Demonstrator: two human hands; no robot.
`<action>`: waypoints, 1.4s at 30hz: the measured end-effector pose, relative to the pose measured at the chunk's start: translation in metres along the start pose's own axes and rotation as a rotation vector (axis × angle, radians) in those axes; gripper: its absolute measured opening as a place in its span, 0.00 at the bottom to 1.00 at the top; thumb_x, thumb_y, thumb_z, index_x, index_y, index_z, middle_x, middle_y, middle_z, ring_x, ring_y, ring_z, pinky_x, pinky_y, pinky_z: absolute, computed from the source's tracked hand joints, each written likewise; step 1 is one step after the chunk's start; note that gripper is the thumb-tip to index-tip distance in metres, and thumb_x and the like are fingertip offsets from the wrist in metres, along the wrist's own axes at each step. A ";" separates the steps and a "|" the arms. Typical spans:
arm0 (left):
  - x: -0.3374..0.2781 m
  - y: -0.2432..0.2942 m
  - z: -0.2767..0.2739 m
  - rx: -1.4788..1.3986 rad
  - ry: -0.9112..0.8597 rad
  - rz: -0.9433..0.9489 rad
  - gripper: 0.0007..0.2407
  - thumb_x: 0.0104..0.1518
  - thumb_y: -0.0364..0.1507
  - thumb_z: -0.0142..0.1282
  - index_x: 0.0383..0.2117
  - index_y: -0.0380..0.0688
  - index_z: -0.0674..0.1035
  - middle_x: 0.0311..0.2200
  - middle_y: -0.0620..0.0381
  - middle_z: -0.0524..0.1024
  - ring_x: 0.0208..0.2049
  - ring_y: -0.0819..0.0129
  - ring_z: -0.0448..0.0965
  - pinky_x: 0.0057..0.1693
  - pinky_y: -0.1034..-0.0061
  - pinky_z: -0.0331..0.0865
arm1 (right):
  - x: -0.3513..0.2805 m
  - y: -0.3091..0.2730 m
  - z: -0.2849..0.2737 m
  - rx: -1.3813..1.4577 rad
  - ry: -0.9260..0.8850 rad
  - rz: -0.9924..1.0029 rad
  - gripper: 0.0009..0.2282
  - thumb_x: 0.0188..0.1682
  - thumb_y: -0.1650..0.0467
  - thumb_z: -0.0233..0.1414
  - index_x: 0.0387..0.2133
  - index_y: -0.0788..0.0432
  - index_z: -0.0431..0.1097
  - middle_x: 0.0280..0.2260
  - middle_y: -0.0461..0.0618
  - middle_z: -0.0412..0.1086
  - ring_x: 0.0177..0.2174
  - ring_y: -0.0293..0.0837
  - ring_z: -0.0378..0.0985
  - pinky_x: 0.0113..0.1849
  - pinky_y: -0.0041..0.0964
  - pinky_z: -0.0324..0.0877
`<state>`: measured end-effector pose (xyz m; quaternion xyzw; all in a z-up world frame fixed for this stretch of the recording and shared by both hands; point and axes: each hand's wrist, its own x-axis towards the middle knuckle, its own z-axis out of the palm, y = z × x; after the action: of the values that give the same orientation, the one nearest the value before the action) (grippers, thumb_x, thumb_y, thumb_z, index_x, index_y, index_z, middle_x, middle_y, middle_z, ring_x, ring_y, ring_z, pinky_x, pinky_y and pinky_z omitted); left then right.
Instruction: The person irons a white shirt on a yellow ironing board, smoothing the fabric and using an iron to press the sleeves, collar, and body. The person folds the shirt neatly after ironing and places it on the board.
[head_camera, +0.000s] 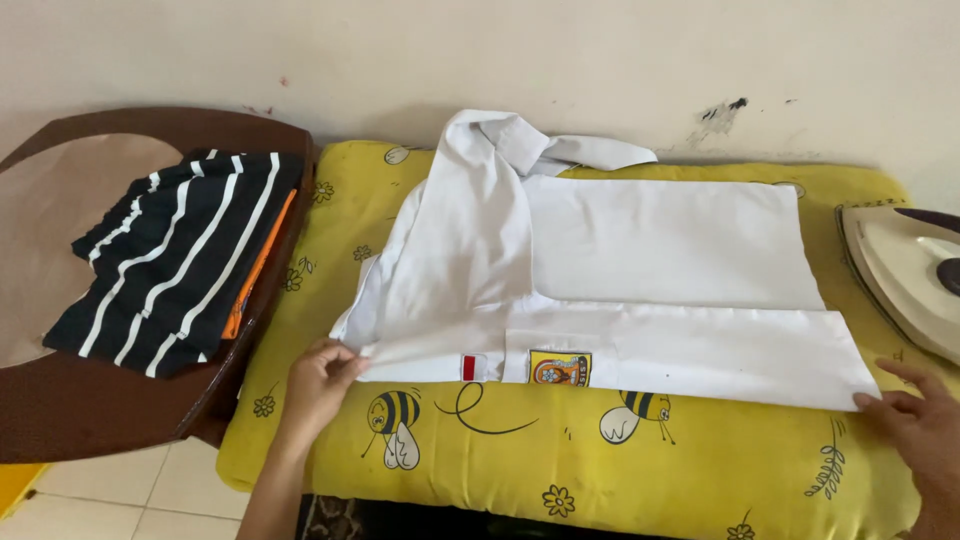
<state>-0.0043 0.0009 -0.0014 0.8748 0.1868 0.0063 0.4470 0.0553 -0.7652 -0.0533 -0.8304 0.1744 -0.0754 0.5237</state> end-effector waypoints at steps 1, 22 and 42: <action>0.000 0.000 0.001 0.004 -0.005 0.003 0.09 0.58 0.31 0.63 0.21 0.44 0.80 0.29 0.59 0.77 0.29 0.72 0.73 0.43 0.75 0.70 | 0.000 -0.001 0.002 0.002 0.004 0.005 0.26 0.50 0.76 0.59 0.65 0.57 0.66 0.33 0.60 0.70 0.33 0.52 0.71 0.35 0.41 0.62; -0.023 0.143 0.112 0.463 -0.074 0.983 0.29 0.58 0.34 0.60 0.65 0.39 0.63 0.66 0.46 0.64 0.69 0.54 0.59 0.69 0.55 0.60 | -0.020 -0.070 0.030 -0.495 0.155 -0.011 0.20 0.54 0.64 0.58 0.57 0.59 0.72 0.37 0.69 0.78 0.38 0.59 0.78 0.39 0.54 0.68; -0.006 0.089 0.188 0.909 0.232 1.237 0.39 0.58 0.64 0.27 0.72 0.57 0.47 0.73 0.57 0.43 0.74 0.60 0.40 0.73 0.33 0.30 | -0.083 -0.150 0.190 -0.907 -0.338 -0.709 0.36 0.54 0.50 0.38 0.71 0.52 0.35 0.72 0.54 0.28 0.70 0.53 0.27 0.64 0.56 0.32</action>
<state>0.0525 -0.1950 -0.0434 0.9112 -0.3055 0.2691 -0.0630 0.0687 -0.5162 0.0026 -0.9792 -0.1841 -0.0304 0.0803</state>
